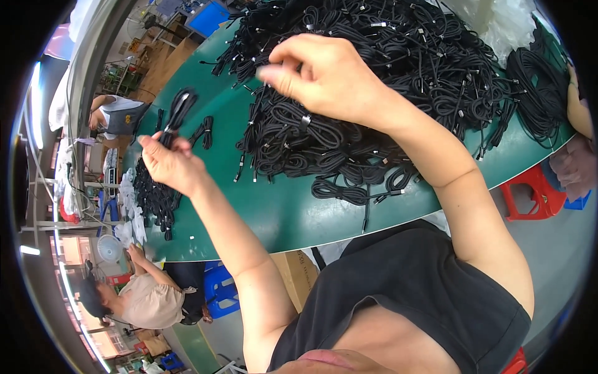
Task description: Bundling and securing black cables with white ties at a factory workbench.
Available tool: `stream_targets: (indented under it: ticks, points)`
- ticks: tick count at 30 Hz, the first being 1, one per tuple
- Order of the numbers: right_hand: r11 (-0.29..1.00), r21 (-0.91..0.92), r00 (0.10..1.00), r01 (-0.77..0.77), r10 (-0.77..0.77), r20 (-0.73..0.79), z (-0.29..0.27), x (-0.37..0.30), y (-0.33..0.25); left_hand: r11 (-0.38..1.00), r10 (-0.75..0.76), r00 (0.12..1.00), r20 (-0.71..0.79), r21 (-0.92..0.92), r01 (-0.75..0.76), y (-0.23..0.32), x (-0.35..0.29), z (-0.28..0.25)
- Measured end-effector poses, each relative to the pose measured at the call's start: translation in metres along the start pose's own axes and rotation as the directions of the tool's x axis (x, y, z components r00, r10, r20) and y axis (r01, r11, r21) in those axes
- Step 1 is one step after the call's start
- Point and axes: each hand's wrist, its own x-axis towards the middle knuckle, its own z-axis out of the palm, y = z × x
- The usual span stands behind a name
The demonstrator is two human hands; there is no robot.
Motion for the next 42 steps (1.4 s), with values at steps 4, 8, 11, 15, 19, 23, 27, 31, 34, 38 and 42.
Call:
stream_targets:
  ticks: [4, 8, 11, 15, 19, 23, 27, 31, 34, 38, 42]
  points:
    - [0.850, -0.392, 0.893, 0.353, -0.182, 0.411, 0.019, -0.008, -0.001, 0.953, -0.069, 0.984, -0.163, 0.281, 0.114, -0.043, 0.039, -0.089]
    - [0.784, -0.469, 0.855, 0.406, -0.146, 0.498, 0.026, -0.010, -0.001, 0.550, -0.189, 0.969, -0.156, 0.801, 0.236, -0.079, 0.030, -0.125]
    - [0.900, -0.385, 0.916, 0.206, -0.039, 0.398, 0.025, -0.009, 0.006, 0.608, -0.119, 0.989, -0.082, 0.782, 0.138, -0.069, 0.002, -0.101]
    - [0.923, 0.284, 0.936, -0.260, 0.169, 0.307, 0.008, -0.001, -0.010, 0.923, -0.330, 0.876, 0.352, 0.312, 0.223, -0.016, -0.041, -0.049]
    - [0.698, 0.685, 0.964, -0.209, 0.029, 0.265, 0.009, -0.003, -0.003, 0.854, -0.358, 0.490, 0.795, 0.066, 0.516, 0.007, -0.078, -0.001]
    - [0.759, 0.636, 0.975, -0.141, -0.004, 0.222, 0.016, -0.008, -0.008, 0.643, -0.352, 0.317, 0.881, -0.019, 0.765, 0.017, -0.092, 0.013]
    - [0.955, 0.049, 0.953, 0.292, -0.286, -0.106, 0.018, -0.001, -0.005, 0.690, -0.482, 0.594, 0.644, -0.139, 0.711, -0.002, -0.086, 0.022]
    - [0.947, 0.116, 0.951, 0.301, -0.306, 0.035, 0.018, -0.006, -0.011, 0.741, -0.430, 0.647, 0.630, -0.163, 0.651, 0.000, -0.077, 0.024]
    - [0.898, 0.439, 0.988, 0.028, 0.041, -0.148, 0.011, -0.005, -0.007, 0.646, -0.382, 0.497, 0.779, -0.160, 0.746, -0.008, -0.074, 0.037]
    - [0.947, 0.318, 0.992, 0.054, -0.014, -0.125, 0.001, -0.001, 0.001, 0.684, -0.523, 0.603, 0.603, -0.125, 0.718, -0.007, -0.088, 0.054]
    - [0.976, 0.220, 0.998, 0.001, -0.016, 0.064, 0.015, -0.004, -0.013, 0.742, -0.483, 0.675, 0.558, -0.148, 0.654, -0.002, -0.083, 0.030]
